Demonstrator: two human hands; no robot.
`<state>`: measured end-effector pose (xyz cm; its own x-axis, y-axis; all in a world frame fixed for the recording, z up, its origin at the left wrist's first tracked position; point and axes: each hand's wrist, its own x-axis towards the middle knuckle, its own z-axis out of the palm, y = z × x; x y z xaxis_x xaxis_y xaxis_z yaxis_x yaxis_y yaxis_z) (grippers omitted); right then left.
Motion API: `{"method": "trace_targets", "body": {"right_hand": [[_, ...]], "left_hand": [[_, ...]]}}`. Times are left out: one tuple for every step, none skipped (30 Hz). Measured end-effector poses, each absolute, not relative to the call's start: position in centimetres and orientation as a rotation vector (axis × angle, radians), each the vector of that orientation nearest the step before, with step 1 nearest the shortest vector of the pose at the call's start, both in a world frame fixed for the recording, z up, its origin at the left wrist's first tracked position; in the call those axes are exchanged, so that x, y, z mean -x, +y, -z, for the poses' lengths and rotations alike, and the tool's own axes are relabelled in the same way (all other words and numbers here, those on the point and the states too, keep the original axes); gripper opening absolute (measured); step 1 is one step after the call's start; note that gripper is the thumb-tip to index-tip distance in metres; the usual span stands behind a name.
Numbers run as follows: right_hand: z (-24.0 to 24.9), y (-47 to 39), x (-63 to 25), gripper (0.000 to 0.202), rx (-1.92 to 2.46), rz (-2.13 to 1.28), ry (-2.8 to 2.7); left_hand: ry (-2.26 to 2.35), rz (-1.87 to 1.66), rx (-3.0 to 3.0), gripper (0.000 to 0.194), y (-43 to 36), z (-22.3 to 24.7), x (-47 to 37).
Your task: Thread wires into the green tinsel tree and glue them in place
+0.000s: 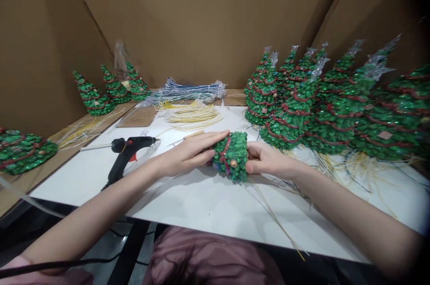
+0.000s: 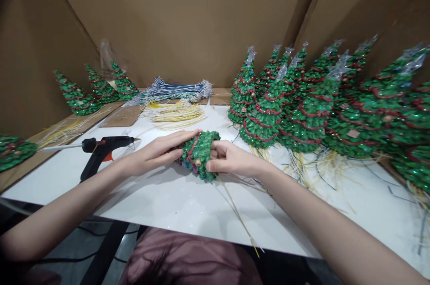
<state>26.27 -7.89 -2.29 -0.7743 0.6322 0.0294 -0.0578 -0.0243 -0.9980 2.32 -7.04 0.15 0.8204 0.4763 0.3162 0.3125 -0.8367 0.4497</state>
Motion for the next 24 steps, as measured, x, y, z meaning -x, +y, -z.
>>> {"method": "trace_targets", "body": {"right_hand": [[2.26, -7.9, -26.22, 0.059, 0.6, -1.852, -1.769], [2.25, -7.9, -26.17, 0.06, 0.598, -1.854, -1.772], [2.25, -7.89, -26.12, 0.06, 0.597, -1.854, -1.776], [2.28, -7.86, -26.08, 0.06, 0.594, -1.854, -1.779], [2.32, -7.84, -26.04, 0.061, 0.596, -1.85, -1.781], [2.37, -7.81, -26.02, 0.061, 0.599, -1.845, -1.781], [2.4, -7.8, -26.01, 0.062, 0.603, -1.838, -1.783], [2.43, -7.79, -26.01, 0.062, 0.605, -1.83, -1.786], [2.42, -7.8, -26.02, 0.063, 0.606, -1.825, -1.79], [2.4, -7.82, -26.04, 0.063, 0.605, -1.822, -1.792], [2.36, -7.84, -26.07, 0.063, 0.608, -1.819, -1.794], [2.32, -7.88, -26.09, 0.063, 0.613, -1.82, -1.793], [2.27, -7.9, -26.1, 0.063, 0.622, -1.821, -1.792], [2.24, -7.92, -26.11, 0.063, 0.63, -1.822, -1.791], [2.23, -7.93, -26.1, 0.063, 0.636, -1.821, -1.793], [2.24, -7.92, -26.09, 0.064, 0.637, -1.821, -1.796], [2.26, -7.9, -26.08, 0.064, 0.634, -1.823, -1.8], [2.3, -7.87, -26.07, 0.064, 0.626, -1.824, -1.802], [2.35, -7.84, -26.06, 0.064, 0.616, -1.824, -1.803], [2.39, -7.81, -26.05, 0.063, 0.605, -1.823, -1.803], [2.42, -7.79, -26.06, 0.062, 0.6, -1.82, -1.803], [2.44, -7.78, -26.08, 0.062, 0.599, -1.817, -1.805], [2.46, -7.76, -26.1, 0.062, 0.604, -1.817, -1.806], [2.47, -7.75, -26.14, 0.062, 0.611, -1.819, -1.807]], "left_hand": [[0.595, -0.597, -2.623, 0.051, -7.04, -0.14, -2.33], [0.599, -0.596, -2.622, 0.051, -7.04, -0.13, -2.34], [0.603, -0.596, -2.621, 0.051, -7.05, -0.12, -2.34], [0.606, -0.597, -2.621, 0.05, -7.05, -0.13, -2.34], [0.608, -0.596, -2.621, 0.05, -7.07, -0.14, -2.34], [0.608, -0.592, -2.622, 0.05, -7.08, -0.17, -2.33], [0.604, -0.589, -2.622, 0.051, -7.11, -0.23, -2.33], [0.598, -0.582, -2.621, 0.051, -7.13, -0.3, -2.32], [0.593, -0.571, -2.617, 0.051, -7.15, -0.4, -2.31], [0.59, -0.559, -2.609, 0.051, -7.17, -0.49, -2.3], [0.587, -0.549, -2.598, 0.051, -7.17, -0.58, -2.28], [0.582, -0.541, -2.587, 0.051, -7.17, -0.66, -2.27], [0.574, -0.538, -2.576, 0.051, -7.15, -0.71, -2.25], [0.568, -0.537, -2.567, 0.051, -7.13, -0.74, -2.23], [0.56, -0.54, -2.56, 0.051, -7.1, -0.75, -2.22], [0.554, -0.546, -2.554, 0.051, -7.08, -0.73, -2.21], [0.548, -0.55, -2.549, 0.051, -7.05, -0.7, -2.21], [0.547, -0.551, -2.545, 0.051, -7.03, -0.67, -2.22], [0.547, -0.551, -2.542, 0.05, -7.01, -0.64, -2.23], [0.55, -0.551, -2.539, 0.05, -6.98, -0.62, -2.25], [0.553, -0.551, -2.536, 0.05, -6.94, -0.62, -2.27], [0.557, -0.552, -2.532, 0.05, -6.9, -0.64, -2.3], [0.558, -0.551, -2.529, 0.05, -6.85, -0.68, -2.32], [0.557, -0.546, -2.526, 0.049, -6.79, -0.76, -2.35]]}}
